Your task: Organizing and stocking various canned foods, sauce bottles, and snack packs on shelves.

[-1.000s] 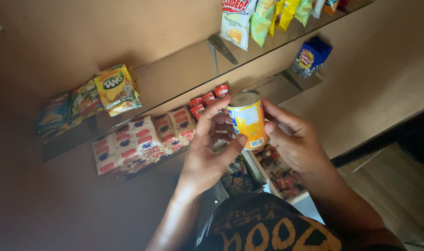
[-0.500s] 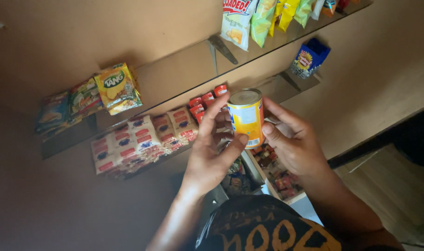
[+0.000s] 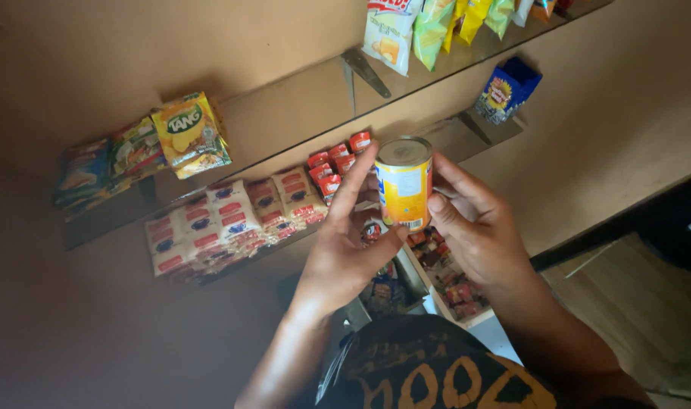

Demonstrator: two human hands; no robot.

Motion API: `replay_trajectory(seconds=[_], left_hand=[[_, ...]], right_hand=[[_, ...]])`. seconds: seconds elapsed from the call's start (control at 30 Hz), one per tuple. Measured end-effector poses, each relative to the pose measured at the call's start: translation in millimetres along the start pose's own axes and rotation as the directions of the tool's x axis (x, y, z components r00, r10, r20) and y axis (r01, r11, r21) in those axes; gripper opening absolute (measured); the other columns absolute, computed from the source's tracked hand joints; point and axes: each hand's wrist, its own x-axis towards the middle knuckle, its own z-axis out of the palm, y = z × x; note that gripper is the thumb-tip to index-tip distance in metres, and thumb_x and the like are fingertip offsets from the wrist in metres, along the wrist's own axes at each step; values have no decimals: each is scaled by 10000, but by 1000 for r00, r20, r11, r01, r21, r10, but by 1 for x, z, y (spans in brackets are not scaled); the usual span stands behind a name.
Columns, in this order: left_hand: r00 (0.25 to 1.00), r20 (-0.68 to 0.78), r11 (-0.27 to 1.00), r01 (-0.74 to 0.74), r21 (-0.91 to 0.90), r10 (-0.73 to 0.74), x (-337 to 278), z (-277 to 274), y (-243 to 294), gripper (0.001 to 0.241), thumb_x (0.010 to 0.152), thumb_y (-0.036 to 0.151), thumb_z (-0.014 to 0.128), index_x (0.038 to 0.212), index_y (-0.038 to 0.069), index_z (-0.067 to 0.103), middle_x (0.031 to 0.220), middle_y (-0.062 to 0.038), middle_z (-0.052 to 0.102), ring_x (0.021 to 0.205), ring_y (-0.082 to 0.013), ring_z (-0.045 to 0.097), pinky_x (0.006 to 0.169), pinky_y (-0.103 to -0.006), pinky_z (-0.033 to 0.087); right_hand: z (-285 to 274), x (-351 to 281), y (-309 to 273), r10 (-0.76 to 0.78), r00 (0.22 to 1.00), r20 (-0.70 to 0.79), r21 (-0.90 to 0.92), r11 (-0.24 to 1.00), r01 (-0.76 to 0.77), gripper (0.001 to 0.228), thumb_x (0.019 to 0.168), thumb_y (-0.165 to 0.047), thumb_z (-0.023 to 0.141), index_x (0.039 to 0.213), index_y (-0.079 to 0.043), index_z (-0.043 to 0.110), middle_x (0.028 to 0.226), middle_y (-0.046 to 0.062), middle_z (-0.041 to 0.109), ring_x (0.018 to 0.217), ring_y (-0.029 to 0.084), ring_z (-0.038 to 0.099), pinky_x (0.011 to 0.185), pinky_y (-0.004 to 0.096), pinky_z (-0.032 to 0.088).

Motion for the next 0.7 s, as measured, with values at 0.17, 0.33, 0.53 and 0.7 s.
replay_trajectory(seconds=[0.17, 0.33, 0.53, 0.7], left_hand=[[998, 60, 996, -14, -83, 19, 1, -5, -1, 958, 905, -171, 683, 1700, 148, 254, 1344, -25, 531, 1226, -139, 544, 1081, -298, 469], [999, 54, 994, 9, -110, -3, 1, -6, -5, 965, 888, -169, 698, 1694, 146, 270, 1310, -13, 526, 1170, -129, 537, 1042, -289, 467], [999, 34, 996, -12, -93, 15, 3, -5, -9, 961, 884, -156, 721, 1692, 143, 296, 1287, -15, 543, 1151, -130, 539, 1027, -290, 467], [998, -31, 996, -54, 68, 56, 4, 4, -2, 912, 889, -84, 765, 1661, 142, 335, 1297, -28, 582, 1147, -144, 595, 1013, -304, 527]], right_hand=[[-3, -1, 2, 3, 1000, -13, 34, 999, -3, 549, 1044, -27, 603, 1565, 21, 437, 1499, 183, 566, 1368, 256, 566, 1150, 429, 481], [-3, -1, 2, 39, 999, -18, 57, 998, -38, 552, 1040, -28, 596, 1565, 16, 433, 1486, 188, 572, 1354, 262, 573, 1130, 429, 492], [-4, 1, 3, 53, 998, -18, 63, 997, -51, 545, 1044, -37, 586, 1563, 12, 427, 1497, 190, 562, 1348, 271, 578, 1109, 444, 502], [-6, 1, 7, 51, 998, 36, 77, 996, -54, 571, 1057, -92, 590, 1581, 7, 385, 1525, 169, 538, 1360, 260, 573, 1124, 428, 507]])
